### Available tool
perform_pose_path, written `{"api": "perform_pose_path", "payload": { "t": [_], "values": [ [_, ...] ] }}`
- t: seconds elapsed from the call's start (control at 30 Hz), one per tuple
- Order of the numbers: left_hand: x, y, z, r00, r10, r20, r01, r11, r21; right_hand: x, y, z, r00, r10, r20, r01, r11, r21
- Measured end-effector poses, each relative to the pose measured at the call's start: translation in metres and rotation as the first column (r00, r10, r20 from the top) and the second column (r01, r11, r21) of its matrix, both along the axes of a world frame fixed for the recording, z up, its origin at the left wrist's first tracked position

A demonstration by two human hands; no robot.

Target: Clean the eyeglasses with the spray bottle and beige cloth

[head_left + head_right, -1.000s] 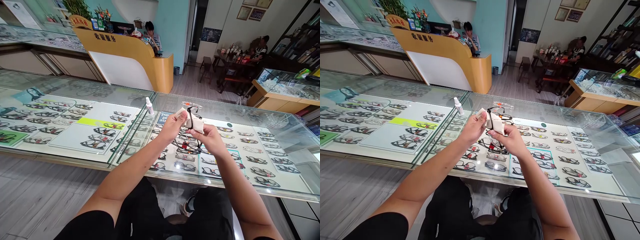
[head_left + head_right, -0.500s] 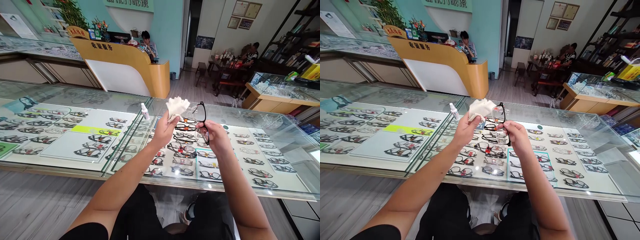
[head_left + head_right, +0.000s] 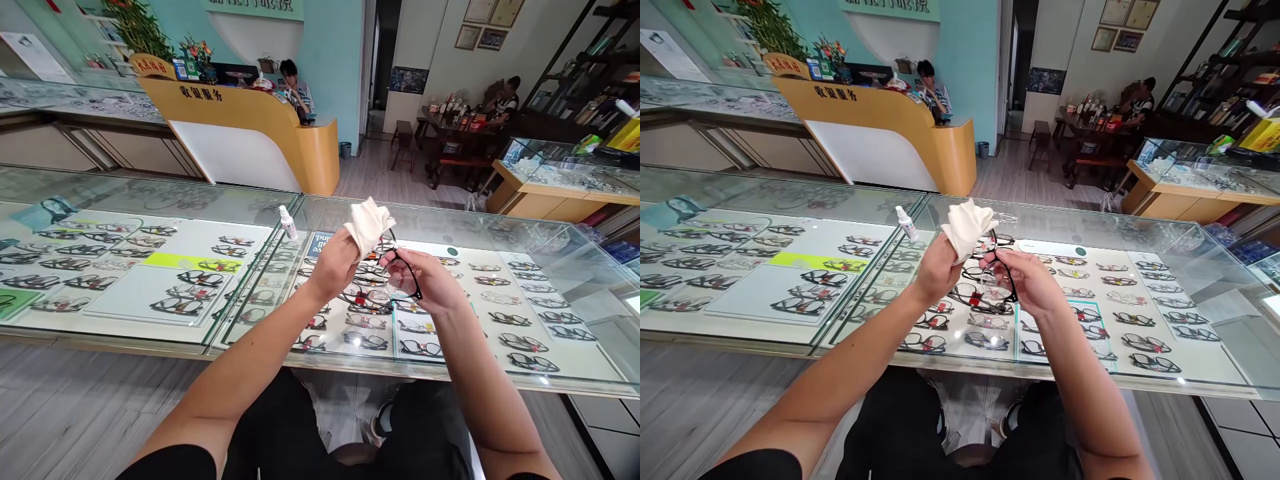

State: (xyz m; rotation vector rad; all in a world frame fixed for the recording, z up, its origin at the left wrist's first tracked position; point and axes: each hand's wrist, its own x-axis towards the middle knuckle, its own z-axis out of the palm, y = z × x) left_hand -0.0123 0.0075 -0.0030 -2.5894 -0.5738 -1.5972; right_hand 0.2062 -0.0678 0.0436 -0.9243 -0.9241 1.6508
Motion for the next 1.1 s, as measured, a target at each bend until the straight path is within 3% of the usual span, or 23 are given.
{"api": "perform_pose_path", "payload": {
  "t": [0.13,0.3,0.6,0.7,0.77,0.83,0.9,0.93,1.0,1.1],
  "values": [
    [0.002,0.002,0.004,0.997,-0.038,-0.073,0.041,0.998,0.042,0.004,0.003,-0.001,0.995,0.022,-0.099,-0.027,0.998,-0.058],
    [0.004,0.001,0.006,0.991,-0.044,-0.129,0.04,0.999,-0.031,0.003,0.004,-0.003,0.993,0.037,-0.109,-0.047,0.994,-0.094],
    [0.004,-0.01,0.017,0.988,-0.152,-0.028,0.147,0.98,-0.134,-0.01,0.0,-0.007,0.995,0.088,-0.041,-0.088,0.996,-0.017],
    [0.004,-0.016,0.018,0.985,-0.114,0.126,0.148,0.941,-0.304,-0.008,-0.005,-0.002,0.994,0.056,0.094,-0.065,0.993,0.097],
    [0.006,-0.018,0.02,0.967,-0.041,0.252,0.176,0.823,-0.541,-0.006,-0.007,0.0,0.982,-0.054,0.183,0.008,0.971,0.241],
    [0.008,-0.019,0.023,0.936,-0.021,0.352,0.29,0.616,-0.733,-0.003,-0.009,0.001,0.943,-0.245,0.225,0.137,0.902,0.41],
    [0.009,-0.017,0.026,0.91,-0.091,0.404,0.404,0.416,-0.815,-0.001,-0.007,0.002,0.879,-0.418,0.227,0.245,0.807,0.537],
    [0.009,-0.015,0.027,0.904,-0.138,0.404,0.426,0.343,-0.837,0.0,-0.006,0.002,0.851,-0.474,0.227,0.277,0.772,0.572],
    [0.01,-0.013,0.028,0.906,-0.21,0.367,0.414,0.263,-0.872,0.002,-0.001,0.001,0.823,-0.509,0.251,0.286,0.754,0.592],
    [0.01,-0.012,0.029,0.912,-0.256,0.322,0.38,0.224,-0.898,0.003,0.007,-0.002,0.83,-0.452,0.328,0.237,0.817,0.526]
  ]
}}
